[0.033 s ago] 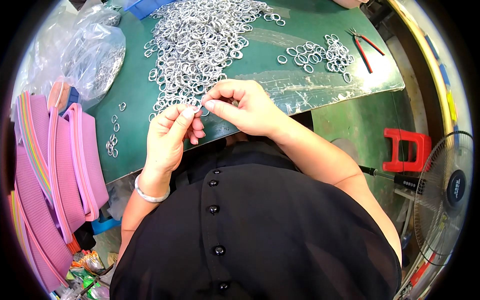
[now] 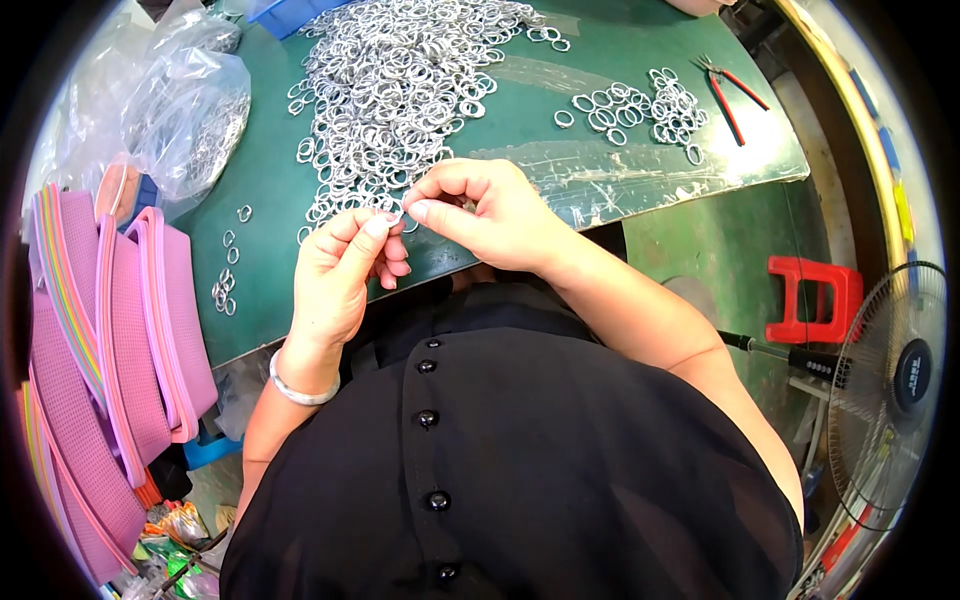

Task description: The person joins small metal rings together by hand, picking them up from a pile and linking them one by one.

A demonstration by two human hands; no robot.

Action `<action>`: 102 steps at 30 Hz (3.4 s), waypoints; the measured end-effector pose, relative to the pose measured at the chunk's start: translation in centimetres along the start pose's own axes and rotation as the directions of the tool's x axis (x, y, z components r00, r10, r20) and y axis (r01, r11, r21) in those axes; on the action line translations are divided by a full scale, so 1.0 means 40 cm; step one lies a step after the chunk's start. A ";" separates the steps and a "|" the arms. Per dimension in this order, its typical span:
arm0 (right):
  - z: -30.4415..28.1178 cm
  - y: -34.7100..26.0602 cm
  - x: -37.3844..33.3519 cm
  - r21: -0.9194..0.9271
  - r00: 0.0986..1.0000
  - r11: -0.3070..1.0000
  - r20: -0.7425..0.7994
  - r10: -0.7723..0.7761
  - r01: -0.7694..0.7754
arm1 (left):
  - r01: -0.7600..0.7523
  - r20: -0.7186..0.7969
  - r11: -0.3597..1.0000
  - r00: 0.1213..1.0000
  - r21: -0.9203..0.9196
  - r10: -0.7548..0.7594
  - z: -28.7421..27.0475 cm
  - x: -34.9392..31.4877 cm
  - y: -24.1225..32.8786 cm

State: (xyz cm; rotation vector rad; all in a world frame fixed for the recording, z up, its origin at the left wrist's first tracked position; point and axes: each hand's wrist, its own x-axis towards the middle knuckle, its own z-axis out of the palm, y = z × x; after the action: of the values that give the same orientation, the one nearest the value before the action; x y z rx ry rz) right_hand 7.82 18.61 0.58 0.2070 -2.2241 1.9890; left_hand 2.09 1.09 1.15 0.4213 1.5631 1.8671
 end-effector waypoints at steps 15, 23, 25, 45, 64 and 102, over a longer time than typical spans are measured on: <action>0.011 0.010 -0.003 0.297 0.994 0.949 0.014 0.106 -0.105 | -0.020 0.005 1.000 1.000 0.019 0.019 0.009 0.001 -0.002; 0.009 0.002 -0.005 0.268 0.997 0.960 0.029 0.078 -0.083 | 0.077 0.071 0.995 0.995 -0.060 -0.072 0.001 0.004 -0.009; 0.007 -0.001 -0.006 0.244 0.994 0.964 0.044 0.101 -0.109 | 0.079 0.071 0.995 0.995 -0.057 -0.075 0.002 0.005 -0.010; 0.007 -0.008 -0.006 0.325 0.986 0.931 0.058 0.158 -0.168 | 0.116 0.073 0.992 0.991 -0.042 -0.113 0.010 0.003 -0.004; -0.225 0.010 -0.014 -0.930 0.909 0.245 -0.334 -0.249 -0.275 | 0.091 -0.085 0.955 0.994 0.281 -0.070 -0.028 0.006 -0.002; 0.001 0.012 0.027 -0.226 0.953 0.929 -0.001 -0.302 0.294 | -0.118 0.149 0.982 0.979 -0.147 0.140 -0.020 0.026 -0.024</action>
State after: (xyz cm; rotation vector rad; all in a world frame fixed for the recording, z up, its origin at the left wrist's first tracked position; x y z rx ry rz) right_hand 6.65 18.62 0.32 0.4479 -2.2160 1.5629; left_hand 1.10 1.27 -0.13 0.6065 1.3210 1.9736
